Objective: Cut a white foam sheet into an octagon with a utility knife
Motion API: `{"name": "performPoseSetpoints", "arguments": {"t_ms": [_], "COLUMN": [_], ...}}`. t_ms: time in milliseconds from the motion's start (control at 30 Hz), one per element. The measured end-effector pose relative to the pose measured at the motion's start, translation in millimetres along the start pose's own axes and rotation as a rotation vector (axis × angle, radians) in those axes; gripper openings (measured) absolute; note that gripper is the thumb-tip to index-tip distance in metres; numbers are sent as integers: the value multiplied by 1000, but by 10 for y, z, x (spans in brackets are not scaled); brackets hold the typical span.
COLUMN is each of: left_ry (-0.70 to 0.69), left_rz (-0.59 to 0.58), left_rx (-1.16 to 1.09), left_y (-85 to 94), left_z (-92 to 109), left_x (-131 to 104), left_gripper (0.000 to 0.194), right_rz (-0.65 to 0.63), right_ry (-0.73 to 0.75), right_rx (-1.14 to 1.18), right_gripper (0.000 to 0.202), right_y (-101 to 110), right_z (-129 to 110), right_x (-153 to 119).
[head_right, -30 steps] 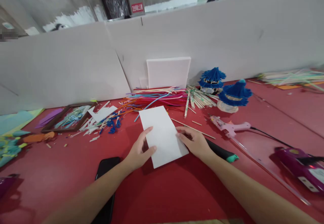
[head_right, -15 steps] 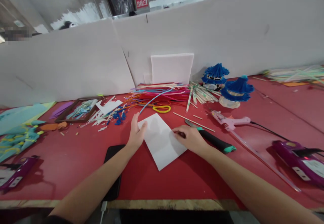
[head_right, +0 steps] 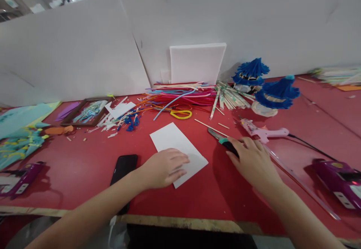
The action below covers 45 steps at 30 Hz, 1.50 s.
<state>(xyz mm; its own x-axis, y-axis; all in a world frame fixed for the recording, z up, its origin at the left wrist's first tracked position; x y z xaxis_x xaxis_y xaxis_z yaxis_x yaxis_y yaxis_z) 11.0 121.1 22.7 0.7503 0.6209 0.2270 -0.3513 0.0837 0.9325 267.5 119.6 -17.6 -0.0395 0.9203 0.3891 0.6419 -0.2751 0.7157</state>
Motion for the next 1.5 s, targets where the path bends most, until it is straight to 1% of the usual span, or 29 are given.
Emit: {"name": "performPoseSetpoints", "arguments": {"t_ms": [67, 133, 167, 300, 400, 500, 567, 667, 733, 800, 867, 1033, 1167, 1300, 1500], "left_ry": [-63, -83, -83, -30, 97, 215, 234, 226, 202, 179, 159, 60, -11, -11, -1], "left_rz": [-74, -131, -156, -210, -195, -140, -121, -128, -130, -118, -99, -59, -32, 13, -18], "left_rx": [55, 118, 148, 236, 335, 507, 548, 535, 524, 514, 502, 450, 425, 401, 369], "left_y": [-31, -67, -88, -164, -188, -157, -141, -130, -126, -122, -122, -165, -205, -208, -234], "left_z": [94, 102, 89, 46, 59, 107, 141, 125, 90, 51, 17, -16, -24, -39, -42], "left_x": [-16, -33, -42, -79, -96, -79, -41, 34, 82, 119, 142, 164, 157, 142, 132], "left_gripper": [38, 54, 58, 61, 60, 60, 62, 59, 57, 57, 58, 57, 55, 55, 58], "right_rz": [-4, -24, -39, -103, -122, -176, -199, -160, -132, -130, -155, -291, -296, -325, -361], "right_ry": [-34, -57, -65, -102, -209, -347, -349, -305, -290, -275, -269, -293, -266, -259, -262], "right_rx": [-19, -21, -15, 27, 161, 323, 343, 317, 299, 286, 271, 283, 316, 323, 302], "right_gripper": [42, 44, 44, 44, 46, 46, 38, 25, 29, 40, 46, 50, 51, 50, 51], "right_y": [37, 41, 35, -6, -36, -120, -165, -187, -196, -206, -214, -263, -260, -277, -304], "right_z": [21, 7, -13, -177, -343, -503, -614, -705, -724, -747, -772, -792, -804, -835, -844], "right_x": [-96, -171, -208, -387, -493, -494, -429, -335, -316, -314, -305, -242, -190, -167, -148]}}
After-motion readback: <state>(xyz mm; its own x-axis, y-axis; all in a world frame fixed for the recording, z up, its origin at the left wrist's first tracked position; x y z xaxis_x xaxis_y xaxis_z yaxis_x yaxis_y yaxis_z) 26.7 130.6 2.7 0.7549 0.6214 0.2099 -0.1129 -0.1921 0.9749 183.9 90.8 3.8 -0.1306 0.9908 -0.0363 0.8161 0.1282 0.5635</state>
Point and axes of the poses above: each hand's wrist, its own x-axis towards the middle knuckle, its own y-axis out of the back of the hand, z = x × y, the point moved 7 cm from there along x, towards the middle knuckle, and after that the axes turned 14 degrees about x, right-handed, at the moved point
